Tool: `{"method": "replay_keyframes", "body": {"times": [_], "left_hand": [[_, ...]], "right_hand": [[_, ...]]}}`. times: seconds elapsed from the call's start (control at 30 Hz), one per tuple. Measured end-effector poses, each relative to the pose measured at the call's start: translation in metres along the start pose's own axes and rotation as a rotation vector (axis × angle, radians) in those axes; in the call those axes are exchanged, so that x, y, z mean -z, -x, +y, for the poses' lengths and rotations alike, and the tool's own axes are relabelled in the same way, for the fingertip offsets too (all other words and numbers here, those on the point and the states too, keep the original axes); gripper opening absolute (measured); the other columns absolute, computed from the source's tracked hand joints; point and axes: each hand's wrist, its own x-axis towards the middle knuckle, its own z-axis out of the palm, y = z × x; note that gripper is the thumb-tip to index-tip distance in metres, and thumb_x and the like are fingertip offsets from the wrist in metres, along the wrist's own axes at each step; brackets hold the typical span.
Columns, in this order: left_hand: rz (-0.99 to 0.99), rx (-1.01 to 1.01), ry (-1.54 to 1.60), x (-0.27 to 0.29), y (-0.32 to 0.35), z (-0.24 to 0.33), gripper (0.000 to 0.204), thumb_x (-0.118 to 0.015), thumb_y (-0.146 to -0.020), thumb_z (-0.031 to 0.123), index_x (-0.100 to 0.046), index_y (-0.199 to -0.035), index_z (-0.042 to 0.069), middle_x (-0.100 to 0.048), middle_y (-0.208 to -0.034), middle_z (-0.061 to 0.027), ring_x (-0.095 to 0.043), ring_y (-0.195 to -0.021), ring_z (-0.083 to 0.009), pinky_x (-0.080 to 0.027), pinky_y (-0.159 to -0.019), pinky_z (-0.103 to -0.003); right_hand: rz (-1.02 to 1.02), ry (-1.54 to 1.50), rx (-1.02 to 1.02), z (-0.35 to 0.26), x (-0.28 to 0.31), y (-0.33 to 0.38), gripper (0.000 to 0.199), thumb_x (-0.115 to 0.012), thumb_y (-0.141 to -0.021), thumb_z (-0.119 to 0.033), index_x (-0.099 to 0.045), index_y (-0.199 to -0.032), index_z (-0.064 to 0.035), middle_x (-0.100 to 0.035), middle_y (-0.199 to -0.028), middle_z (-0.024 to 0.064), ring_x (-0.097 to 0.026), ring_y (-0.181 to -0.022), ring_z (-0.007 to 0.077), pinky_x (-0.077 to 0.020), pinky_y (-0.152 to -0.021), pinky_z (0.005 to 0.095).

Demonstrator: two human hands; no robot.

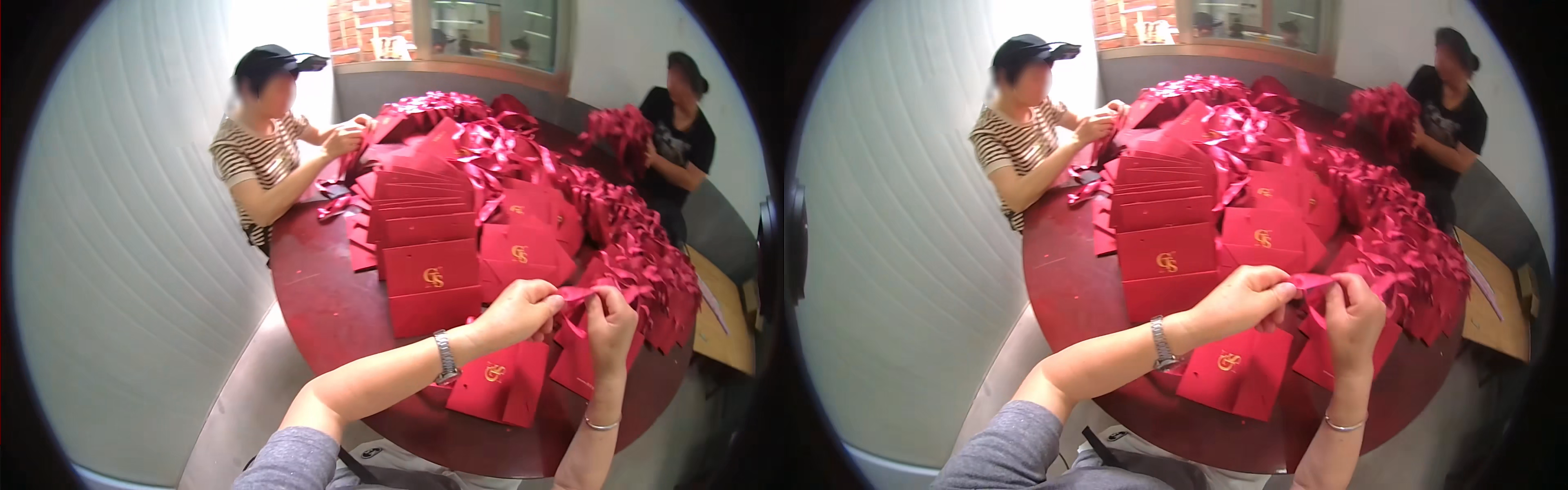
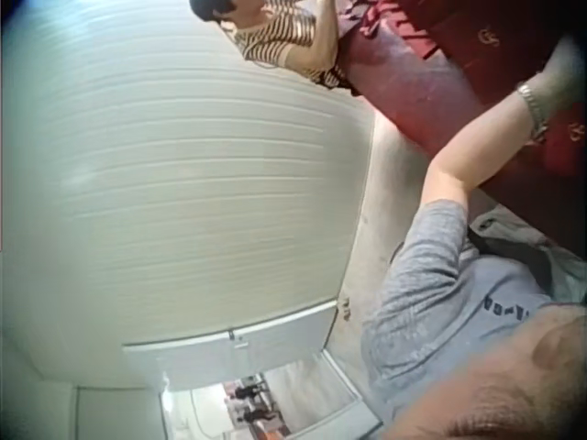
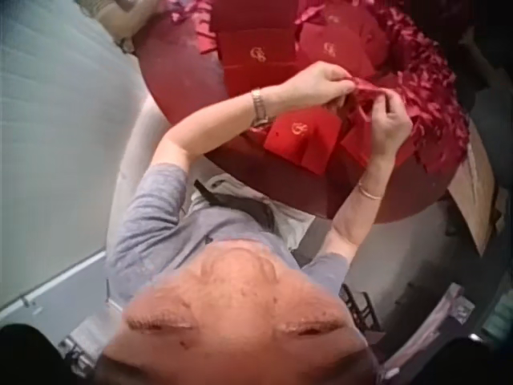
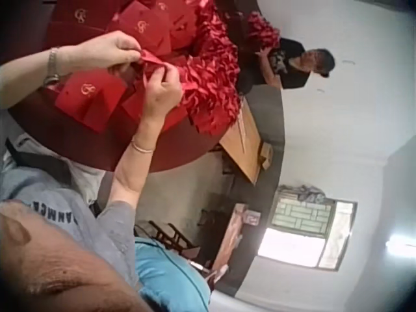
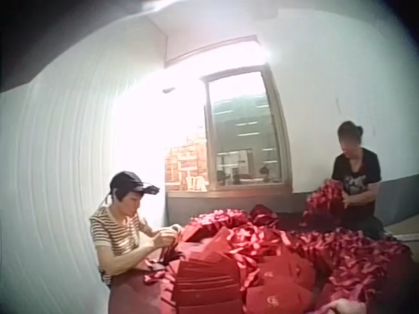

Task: The person attaches ribbon handles to paper gift bags by threading the ribbons through the bag holes by hand.

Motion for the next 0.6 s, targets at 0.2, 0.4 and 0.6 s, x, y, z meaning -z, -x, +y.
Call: {"method": "replay_keyframes", "body": {"times": [0.2, 0.4, 0.6], "left_hand": [[0.079, -0.059, -0.25, 0.023, 0.017, -0.005, 0.026, -0.05, -0.101, 0.021, -0.062, -0.094, -0.001, -0.06, -0.067, -0.0022, -0.056, -0.06, -0.0082, -0.048, -0.057, -0.025], [0.126, -0.107, 0.114, 0.05, 0.028, 0.002, 0.021, -0.054, -0.1, 0.021, -0.06, -0.092, 0.002, -0.061, -0.068, -0.0026, -0.057, -0.061, -0.0096, -0.046, -0.057, -0.024], [0.403, -0.27, 0.176, 0.089, 0.039, 0.017, 0.012, -0.059, -0.095, 0.015, -0.063, -0.092, 0.004, -0.063, -0.07, -0.0043, -0.06, -0.06, -0.0128, -0.049, -0.055, -0.025]], "right_hand": [[-0.14, 0.275, 0.235, 0.006, 0.002, -0.006, 0.008, -0.067, -0.084, -0.01, -0.065, -0.086, -0.0023, -0.066, -0.078, 0.0128, -0.061, -0.072, 0.0288, -0.0433, -0.074, 0.038], [-0.16, 0.34, 0.27, 0.004, 0.015, -0.004, 0.01, -0.064, -0.088, -0.013, -0.064, -0.084, -0.0043, -0.064, -0.079, 0.0112, -0.057, -0.08, 0.0308, -0.0409, -0.078, 0.0409], [-0.164, 0.32, 0.314, -0.001, 0.013, -0.013, 0.012, -0.064, -0.088, -0.015, -0.064, -0.082, -0.0049, -0.064, -0.077, 0.0121, -0.058, -0.074, 0.0316, -0.0403, -0.072, 0.0421]]}}
